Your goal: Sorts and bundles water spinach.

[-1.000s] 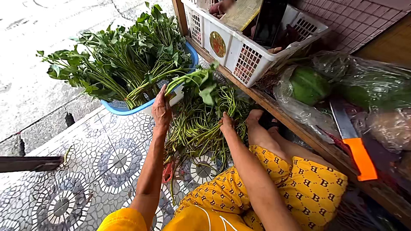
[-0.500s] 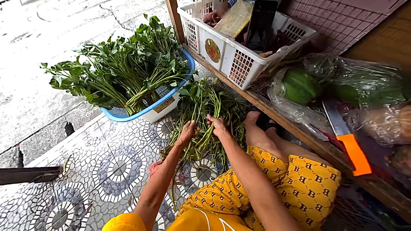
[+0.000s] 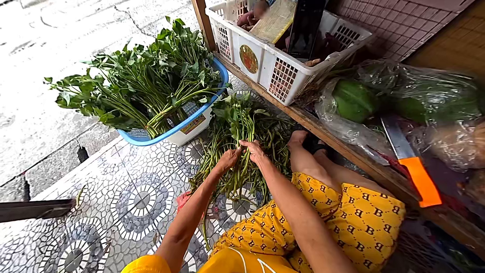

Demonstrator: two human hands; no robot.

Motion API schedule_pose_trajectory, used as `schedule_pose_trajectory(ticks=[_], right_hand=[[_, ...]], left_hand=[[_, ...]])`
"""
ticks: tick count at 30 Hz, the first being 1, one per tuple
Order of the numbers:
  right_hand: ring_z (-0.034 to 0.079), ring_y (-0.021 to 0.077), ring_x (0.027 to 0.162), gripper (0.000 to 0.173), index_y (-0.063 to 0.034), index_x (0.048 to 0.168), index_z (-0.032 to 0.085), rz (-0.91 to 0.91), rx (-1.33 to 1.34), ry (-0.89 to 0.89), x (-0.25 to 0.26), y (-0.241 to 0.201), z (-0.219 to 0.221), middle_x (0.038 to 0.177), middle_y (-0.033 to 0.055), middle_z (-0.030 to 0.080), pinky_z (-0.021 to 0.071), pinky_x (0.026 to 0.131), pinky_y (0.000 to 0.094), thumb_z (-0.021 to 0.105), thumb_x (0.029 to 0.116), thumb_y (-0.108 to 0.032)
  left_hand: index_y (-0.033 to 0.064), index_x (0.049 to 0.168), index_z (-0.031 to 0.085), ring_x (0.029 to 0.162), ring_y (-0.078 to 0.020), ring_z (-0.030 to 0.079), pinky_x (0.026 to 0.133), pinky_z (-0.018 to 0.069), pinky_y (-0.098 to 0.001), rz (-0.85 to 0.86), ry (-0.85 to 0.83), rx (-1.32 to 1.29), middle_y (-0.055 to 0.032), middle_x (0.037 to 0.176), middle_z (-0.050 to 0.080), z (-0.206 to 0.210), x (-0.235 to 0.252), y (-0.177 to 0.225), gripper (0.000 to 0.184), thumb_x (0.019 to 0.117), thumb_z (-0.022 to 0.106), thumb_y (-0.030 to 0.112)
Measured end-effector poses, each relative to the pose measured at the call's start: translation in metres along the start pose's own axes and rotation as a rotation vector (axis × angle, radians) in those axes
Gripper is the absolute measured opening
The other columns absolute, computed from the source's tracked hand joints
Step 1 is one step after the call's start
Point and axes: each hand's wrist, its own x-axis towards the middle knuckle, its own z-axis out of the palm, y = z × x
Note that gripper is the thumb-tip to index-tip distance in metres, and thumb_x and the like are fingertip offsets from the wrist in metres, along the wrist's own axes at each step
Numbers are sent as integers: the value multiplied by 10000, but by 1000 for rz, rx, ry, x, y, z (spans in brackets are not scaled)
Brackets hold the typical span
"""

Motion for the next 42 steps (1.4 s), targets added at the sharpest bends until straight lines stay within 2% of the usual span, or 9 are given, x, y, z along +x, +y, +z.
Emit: schedule_pose_trajectory(ticks=[8, 13, 16, 19, 24, 30, 34, 36, 42], right_hand=[[618, 121, 624, 393, 40, 1215, 521, -1, 10, -78, -1, -2, 4, 847, 124, 666, 517, 552, 237, 753, 901, -3], [530, 118, 626, 477, 27, 1274, 493, -22, 27, -9, -5, -8, 6, 929, 113, 573, 476, 538, 242, 772, 889, -13], [525, 132, 654, 514, 18, 1286, 493, -50, 27, 7, -6, -12, 5, 945, 113, 565, 482, 568, 264, 787, 865, 2], [568, 144, 679, 544, 43, 1287, 502, -84, -28, -4, -8, -11, 3, 957, 142, 610, 498, 585, 267, 804, 835, 35], [587, 128, 656, 432, 48, 1220, 549, -102, -59, -24, -6, -10, 3, 910, 128, 652, 486, 559, 245, 788, 861, 17], [572, 128, 628, 426, 41, 1255, 531, -76, 47, -7, -6, -11, 4, 928, 138, 643, 473, 528, 239, 760, 900, -9], [586, 139, 647, 393, 38, 1235, 530, -61, 46, -16, -4, -10, 4, 948, 142, 630, 479, 531, 238, 746, 910, -6], [611, 151, 675, 418, 51, 1249, 519, -72, 2, -19, -2, -9, 3, 966, 157, 635, 488, 542, 243, 748, 902, 10], [578, 149, 728, 457, 34, 1266, 533, -81, -124, -5, 0, -7, -1, 1030, 148, 602, 474, 577, 260, 777, 884, -19]], left_hand=[[-41, 1170, 662, 1060, -407, 646, 966, 459, -622, -38, -95, 307, -266, 1116, 665, -23, 6, 11, 653, 1118, 272, 481], [-30, 1217, 632, 1059, -425, 657, 903, 508, -630, 161, 322, 269, -251, 1191, 656, -33, -1, 33, 432, 920, 773, 249], [-49, 1393, 494, 1072, -395, 661, 922, 549, -551, 420, 423, 138, -277, 1342, 565, -27, 15, 31, 505, 943, 692, 66], [14, 1505, 381, 1120, -394, 637, 928, 541, -538, 430, 497, -77, -271, 1408, 523, -27, 18, 32, 523, 1048, 575, 179], [67, 1278, 626, 956, -324, 667, 800, 562, -515, 331, 512, -403, -197, 1185, 664, -39, 28, 33, 325, 1041, 618, 288], [55, 1257, 543, 954, -204, 654, 852, 573, -423, 301, 478, -638, -134, 1154, 616, -34, 28, 15, 253, 1065, 563, 218], [-49, 1246, 561, 930, -308, 707, 859, 584, -490, 381, 576, -241, -233, 1099, 674, -37, 30, 8, 253, 1070, 514, 127], [-79, 1225, 625, 1056, -404, 678, 943, 536, -549, 419, 577, 149, -276, 1164, 661, -43, 27, 12, 256, 1047, 515, 66], [51, 1217, 710, 1128, -440, 652, 867, 524, -604, 285, 498, 599, -234, 1169, 690, -43, 25, 23, 311, 1072, 516, 246]])
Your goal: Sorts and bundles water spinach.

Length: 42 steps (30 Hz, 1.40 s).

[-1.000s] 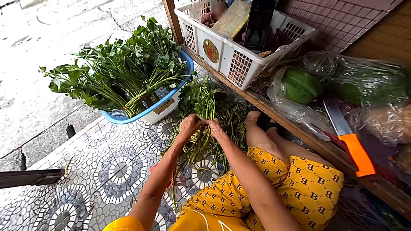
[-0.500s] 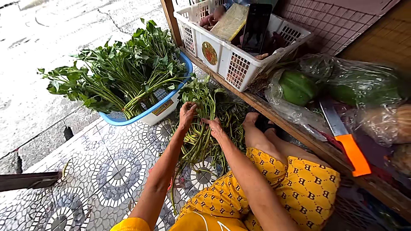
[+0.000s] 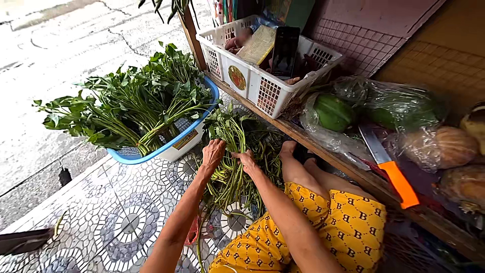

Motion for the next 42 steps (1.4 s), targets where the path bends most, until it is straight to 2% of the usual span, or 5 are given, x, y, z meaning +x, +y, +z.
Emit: schedule_pose_trajectory(ticks=[13, 18, 25, 28, 42], right_hand=[[568, 112, 640, 429, 35, 1232, 526, 23, 7, -25, -4, -3, 0, 937, 124, 623, 451, 520, 225, 773, 884, -8], [574, 114, 629, 435, 69, 1236, 516, 29, 72, 14, 0, -3, -2, 907, 137, 633, 457, 525, 223, 762, 879, 30], [570, 125, 663, 478, 60, 1238, 536, -28, -27, 31, -2, 0, 3, 925, 141, 620, 461, 546, 236, 798, 840, 36], [561, 118, 646, 452, 64, 1215, 552, -46, -30, 29, -3, 0, 2, 899, 132, 621, 456, 541, 230, 798, 836, 49], [562, 113, 631, 508, 38, 1255, 547, -34, -41, -20, -2, -6, 4, 923, 130, 633, 462, 534, 230, 821, 828, 13]], left_hand=[[66, 1223, 700, 1137, -395, 649, 974, 461, -630, -451, -54, -418, -205, 1165, 705, 4, 7, -2, 388, 1075, 487, 355], [-69, 1231, 639, 1262, -480, 548, 1003, 435, -641, -488, -114, -60, -308, 1276, 615, -6, -8, 0, 426, 999, 654, 288], [25, 1278, 688, 1123, -485, 622, 890, 528, -579, 255, 302, -67, -289, 1197, 643, 14, -3, 18, 327, 971, 586, -24], [-23, 1252, 669, 1250, -495, 545, 996, 466, -598, 291, 148, 62, -289, 1381, 561, -7, 3, 27, 335, 938, 594, -107], [-124, 1023, 668, 1071, -469, 646, 906, 511, -555, 511, 131, 174, -289, 1034, 682, -30, 38, 7, 164, 978, 530, -48]])
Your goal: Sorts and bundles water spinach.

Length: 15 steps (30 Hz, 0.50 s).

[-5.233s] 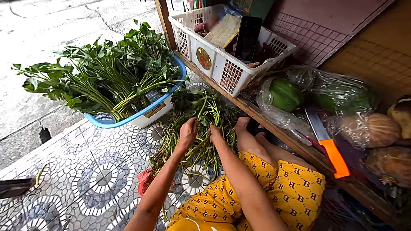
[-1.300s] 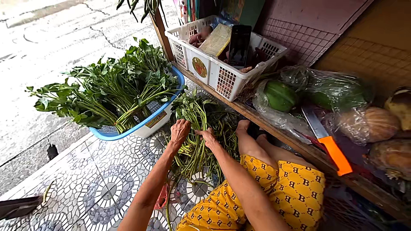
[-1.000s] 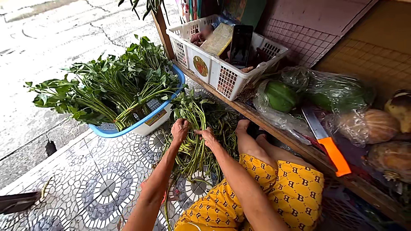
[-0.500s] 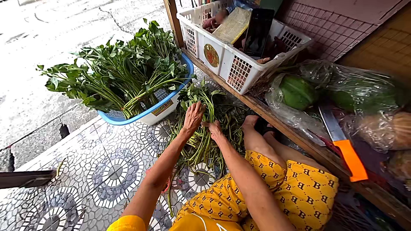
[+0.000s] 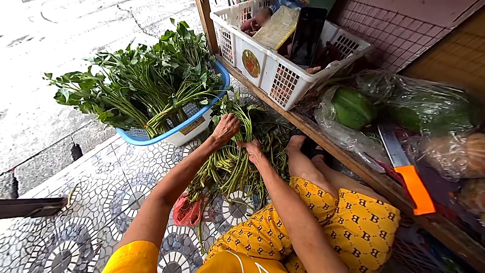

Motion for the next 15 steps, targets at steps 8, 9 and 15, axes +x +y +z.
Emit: schedule_pose_trajectory(ticks=[8, 9, 15], right_hand=[[569, 111, 630, 387, 29, 1203, 538, 78, 158, 5, 5, 3, -10, 899, 111, 624, 470, 524, 221, 764, 890, 1], [559, 108, 617, 376, 24, 1193, 540, 76, 174, 5, 5, 4, -10, 892, 107, 620, 468, 516, 219, 763, 891, -1], [527, 116, 624, 383, 1, 1158, 569, 49, 171, 9, 5, 7, -7, 900, 90, 576, 476, 533, 237, 804, 856, -22]], left_hand=[[24, 1010, 693, 966, -455, 647, 838, 499, -634, -780, 200, -251, -236, 954, 679, -17, -54, 28, 507, 1067, 489, 484], [9, 1008, 709, 964, -477, 652, 827, 489, -664, -846, 69, -310, -257, 947, 687, -13, -52, 32, 519, 1055, 514, 489], [-7, 1172, 697, 893, -209, 682, 871, 563, -413, -917, 4, -1192, -141, 1011, 714, 44, -47, 42, 322, 1058, 590, 274]])
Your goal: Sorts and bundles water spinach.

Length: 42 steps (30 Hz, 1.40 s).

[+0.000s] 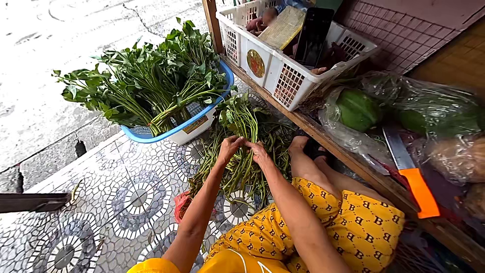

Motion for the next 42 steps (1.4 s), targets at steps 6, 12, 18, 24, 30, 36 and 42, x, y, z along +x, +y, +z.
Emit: schedule_pose_trajectory(ticks=[6, 12, 18, 24, 30, 36, 42], right_hand=[[548, 97, 618, 247, -4, 1159, 594, -25, 63, 9, -3, -5, -2, 919, 87, 631, 464, 522, 222, 716, 960, -85], [596, 94, 638, 201, -24, 1206, 598, -57, 194, -40, -1, -5, -3, 988, 94, 704, 489, 540, 226, 627, 1008, -48], [591, 101, 623, 244, -12, 1213, 588, -69, 219, -62, -2, -4, -2, 942, 92, 684, 504, 544, 235, 648, 976, 3], [614, 79, 652, 179, -26, 1206, 595, -48, 213, -46, 0, -7, -4, 1024, 96, 708, 457, 505, 190, 591, 1027, -40], [623, 131, 644, 296, 2, 1273, 561, -88, 209, -32, 0, -2, 3, 976, 118, 684, 521, 546, 253, 629, 985, 13], [528, 84, 609, 283, -3, 1187, 594, -97, 147, 60, -2, -5, 3, 934, 85, 644, 418, 490, 212, 677, 926, 68], [549, 90, 664, 224, -13, 1171, 559, -97, 265, 270, 2, -17, -10, 923, 78, 615, 435, 538, 217, 647, 968, 24]], left_hand=[[-56, 1322, 472, 798, -259, 683, 786, 586, -429, -26, 294, -51, -183, 963, 645, 16, -6, -7, 393, 1145, 276, 236], [-42, 1351, 400, 884, -176, 629, 835, 529, -366, -17, 58, -17, -135, 1010, 646, 15, -17, -27, 536, 989, 683, 233], [-23, 1155, 592, 710, -56, 565, 650, 469, -225, 4, -40, -282, -34, 857, 631, 17, -15, -39, 220, 988, 662, 103], [-10, 1080, 570, 731, -50, 574, 688, 467, -217, 50, 17, -290, -21, 867, 650, 11, -17, -39, 250, 1111, 376, 144], [-43, 1293, 434, 876, -109, 649, 829, 553, -283, 72, -42, -266, -115, 1017, 637, 25, -20, -36, 279, 1097, 449, 155], [-32, 1247, 554, 784, -116, 609, 769, 533, -292, 82, 13, -98, -86, 917, 615, 27, -21, -39, 249, 1074, 487, 134], [-31, 1243, 558, 722, -120, 531, 716, 479, -304, 33, 24, 48, -63, 873, 563, -3, -26, -35, 247, 1082, 450, 123]])
